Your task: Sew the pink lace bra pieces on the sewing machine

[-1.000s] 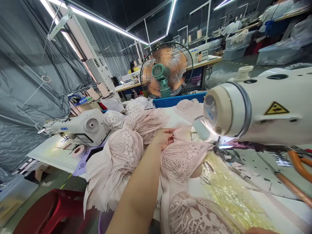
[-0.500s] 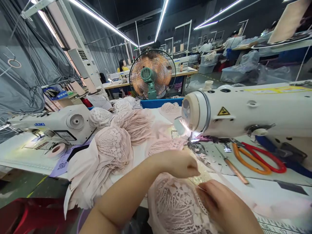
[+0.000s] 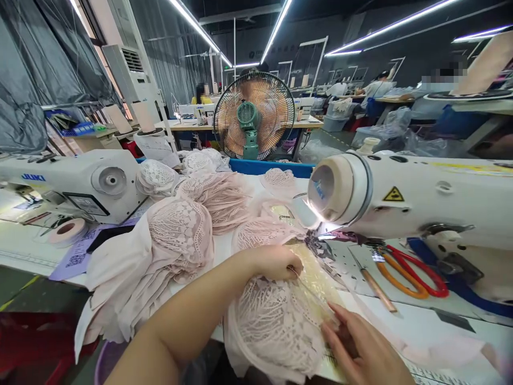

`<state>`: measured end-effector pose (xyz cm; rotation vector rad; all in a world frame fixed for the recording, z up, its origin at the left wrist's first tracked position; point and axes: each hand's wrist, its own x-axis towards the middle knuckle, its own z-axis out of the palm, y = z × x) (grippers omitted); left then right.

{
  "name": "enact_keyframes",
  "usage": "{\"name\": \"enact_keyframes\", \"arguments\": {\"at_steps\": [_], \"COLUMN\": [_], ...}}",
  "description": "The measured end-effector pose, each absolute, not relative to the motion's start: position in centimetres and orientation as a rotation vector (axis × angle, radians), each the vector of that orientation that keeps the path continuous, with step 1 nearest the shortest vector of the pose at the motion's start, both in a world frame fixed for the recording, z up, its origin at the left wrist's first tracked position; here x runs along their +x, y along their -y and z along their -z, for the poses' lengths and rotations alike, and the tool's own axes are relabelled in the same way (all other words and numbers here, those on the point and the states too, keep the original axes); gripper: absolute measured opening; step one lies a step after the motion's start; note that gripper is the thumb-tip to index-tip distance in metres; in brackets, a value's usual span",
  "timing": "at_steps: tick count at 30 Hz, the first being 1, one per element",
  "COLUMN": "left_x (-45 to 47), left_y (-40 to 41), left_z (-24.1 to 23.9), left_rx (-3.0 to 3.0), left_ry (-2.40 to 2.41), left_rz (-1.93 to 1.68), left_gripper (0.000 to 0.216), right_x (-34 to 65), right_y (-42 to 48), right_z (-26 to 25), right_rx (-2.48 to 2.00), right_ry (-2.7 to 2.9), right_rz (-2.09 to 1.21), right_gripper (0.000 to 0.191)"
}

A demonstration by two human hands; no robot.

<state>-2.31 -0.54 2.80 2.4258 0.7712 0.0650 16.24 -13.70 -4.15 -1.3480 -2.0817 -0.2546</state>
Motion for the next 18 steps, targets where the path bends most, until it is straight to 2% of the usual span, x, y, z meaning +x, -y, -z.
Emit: {"name": "enact_keyframes", "arguments": {"at_steps": [5,8,11,18], "left_x": [-2.7,-2.1,-0.9,0.7], "left_y": [0.4,0.4,-0.2,-2.3], "left_z": [-2.8,-2.6,-2.3,-1.6], "left_rx": [2.454,2.482,2.524,2.549], "left_ry": [-0.837,-0.978,-1.061,-1.031], "left_rz": [-0.107,-0.201,-0.265,-0.182], "left_gripper": [0.009,0.021,0.021,0.038], "right_x": [16.1,16.1,16.2,16.6], "right_y": [13.7,13.7,13.9,14.0], "right_z": [4.3,4.4,4.7,4.8], "right_rx": [-1.319,-1.297,-1.327,-1.312], "right_ry": [2.131,2.169,2.18,2.169], "right_rz": [0.259,0.148,0.035,-0.023], "right_gripper": [0.037,0.036,0.03,0.021]}}
